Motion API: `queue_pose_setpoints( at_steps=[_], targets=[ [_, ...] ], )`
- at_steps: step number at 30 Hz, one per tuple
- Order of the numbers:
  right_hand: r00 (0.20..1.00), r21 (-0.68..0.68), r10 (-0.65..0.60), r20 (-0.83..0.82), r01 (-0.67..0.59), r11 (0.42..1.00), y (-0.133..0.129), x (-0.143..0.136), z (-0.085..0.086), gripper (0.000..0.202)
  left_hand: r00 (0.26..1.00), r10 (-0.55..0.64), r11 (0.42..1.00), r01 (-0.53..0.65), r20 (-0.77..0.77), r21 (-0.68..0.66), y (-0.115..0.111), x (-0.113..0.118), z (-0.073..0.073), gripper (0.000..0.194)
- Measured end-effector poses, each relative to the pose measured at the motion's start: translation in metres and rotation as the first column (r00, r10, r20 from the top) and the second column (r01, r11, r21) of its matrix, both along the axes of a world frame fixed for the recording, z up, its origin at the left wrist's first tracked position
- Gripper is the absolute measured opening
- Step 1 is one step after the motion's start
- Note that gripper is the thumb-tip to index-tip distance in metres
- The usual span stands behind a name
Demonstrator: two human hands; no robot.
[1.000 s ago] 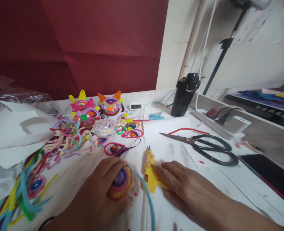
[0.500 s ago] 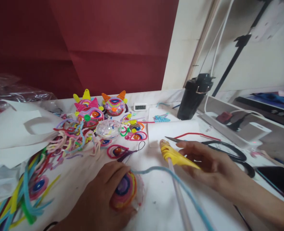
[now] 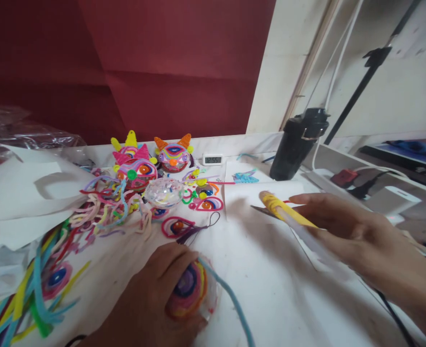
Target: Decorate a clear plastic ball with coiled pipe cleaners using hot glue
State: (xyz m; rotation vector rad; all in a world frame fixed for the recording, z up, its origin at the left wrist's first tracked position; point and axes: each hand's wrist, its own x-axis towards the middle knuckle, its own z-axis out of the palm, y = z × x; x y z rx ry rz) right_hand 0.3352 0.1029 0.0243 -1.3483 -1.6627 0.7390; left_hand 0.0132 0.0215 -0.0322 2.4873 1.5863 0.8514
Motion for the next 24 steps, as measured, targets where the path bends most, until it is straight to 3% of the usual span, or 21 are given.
queue_pose_setpoints(
  at_steps=[2,4,7,11,18,24],
  targets=[
    [0.98,-0.262,0.089,-0.178,-0.134,0.956,-0.003,-0.011,0.008,0.031,1.0,0.012,1.0,-0.012,-0.014,0.005,0.0,-0.001,-0.001,0.077],
    [0.899,-0.362,0.12,-0.422,-0.288,0.887,-0.006,-0.022,0.013,0.029,0.999,0.016,1.0,-0.015,-0.044,0.023,0.0,-0.002,0.0,0.078],
    [0.769,-0.408,0.151,-0.621,-0.482,0.775,-0.011,-0.039,0.013,0.039,0.997,0.014,1.0,-0.013,-0.081,0.014,0.0,-0.002,0.001,0.08],
    [0.697,-0.45,0.129,-0.705,-0.581,0.678,-0.012,-0.051,0.008,0.034,0.996,0.022,1.0,-0.021,-0.085,0.016,0.0,-0.002,0.0,0.078],
    [0.612,-0.432,0.073,-0.787,-0.632,0.643,-0.005,-0.051,-0.003,0.029,0.993,0.075,0.996,-0.078,-0.091,-0.03,-0.004,-0.003,-0.007,0.083],
    [0.695,-0.467,0.13,-0.707,-0.597,0.653,-0.003,-0.046,-0.011,0.037,0.985,0.175,0.975,-0.173,0.002,-0.138,-0.007,0.004,-0.001,0.08]
  ],
)
